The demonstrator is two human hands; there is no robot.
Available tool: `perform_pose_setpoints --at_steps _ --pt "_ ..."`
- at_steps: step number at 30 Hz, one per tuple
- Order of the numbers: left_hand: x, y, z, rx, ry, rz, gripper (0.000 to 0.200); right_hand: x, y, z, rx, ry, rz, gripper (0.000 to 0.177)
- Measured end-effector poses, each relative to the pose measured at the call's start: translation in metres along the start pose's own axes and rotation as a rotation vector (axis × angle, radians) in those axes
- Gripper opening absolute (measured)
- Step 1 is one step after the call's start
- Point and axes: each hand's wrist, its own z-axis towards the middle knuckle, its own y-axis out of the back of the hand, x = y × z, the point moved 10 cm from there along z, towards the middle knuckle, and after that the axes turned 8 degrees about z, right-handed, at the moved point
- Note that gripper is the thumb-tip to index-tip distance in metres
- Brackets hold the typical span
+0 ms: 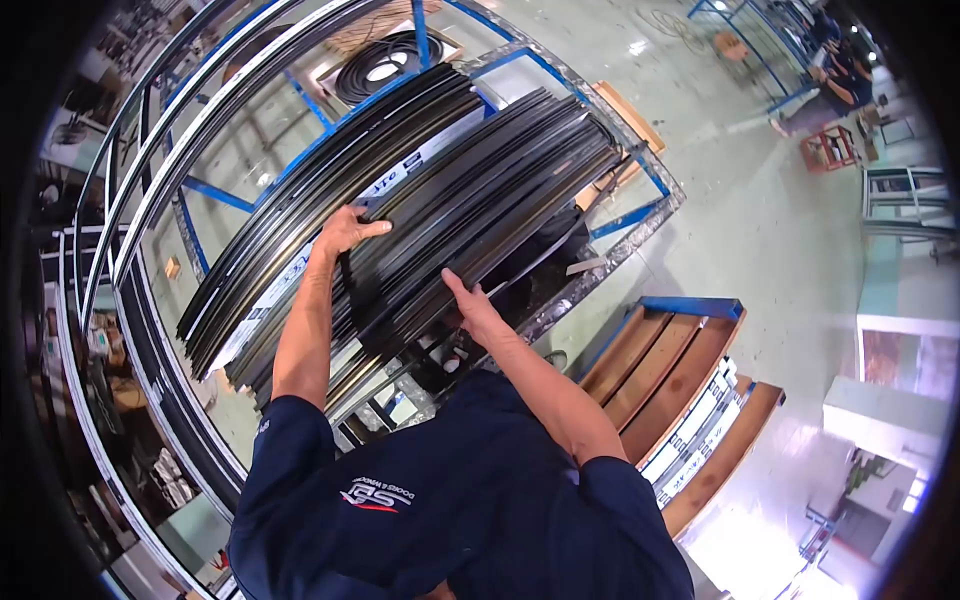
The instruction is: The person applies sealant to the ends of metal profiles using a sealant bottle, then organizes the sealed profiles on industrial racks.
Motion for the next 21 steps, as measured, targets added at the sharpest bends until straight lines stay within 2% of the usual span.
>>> perform_pose_setpoints --at_steps 2,3,4,6,7,8,10,11,12,16,21 --pt "-0.021 -0.002 -0.017 -0.042 -0.097 -0.029 0.081 -0.007 0.0 -0.004 -0.055 -0.027 -0.082 0.07" --pt "-0.025 -0.012 -0.024 0.076 -0.006 -0.084 0.075 -0.003 -0.004 -0.008 -0.047 0.041 -0.029 0.068" --pt "-0.024 -0.019 -0.023 -0.022 -0.134 -0.112 0.067 -0.005 -0.003 -0.008 -0.004 0.054 -0.006 0.075" --pt "-0.034 -0.024 -0.034 0.092 -0.062 -0.19 0.063 -0.005 0.003 -0.004 0.086 0.075 0.036 0.09" --pt "-0.034 -0.029 -0.031 0.036 -0.19 -0.262 0.064 -0.004 0.013 -0.001 0.049 0.112 0.081 0.089" --pt "-0.024 -0.041 -0.03 0.191 -0.014 -0.242 0.068 -0.003 0.017 0.002 0.036 0.114 0.077 0.087" --pt "-0.017 -0.049 -0.025 0.164 -0.061 -0.276 0.071 -0.006 0.021 0.004 0.016 0.109 0.073 0.084" --pt "-0.024 -0.053 -0.032 0.302 -0.011 -0.373 0.073 -0.005 0.017 -0.003 -0.009 0.102 0.098 0.082" --pt "-0.038 -0.046 -0.043 0.347 0.008 -0.371 0.072 -0.012 0.022 -0.006 -0.028 0.095 0.073 0.082" --pt "-0.034 -0.062 -0.048 0.315 -0.02 -0.486 0.072 -0.015 0.028 -0.007 -0.02 0.086 0.021 0.083" --pt "-0.041 -0.07 -0.059 0.275 -0.048 -0.467 0.072 -0.022 0.04 -0.026 -0.072 0.024 0.004 0.079"
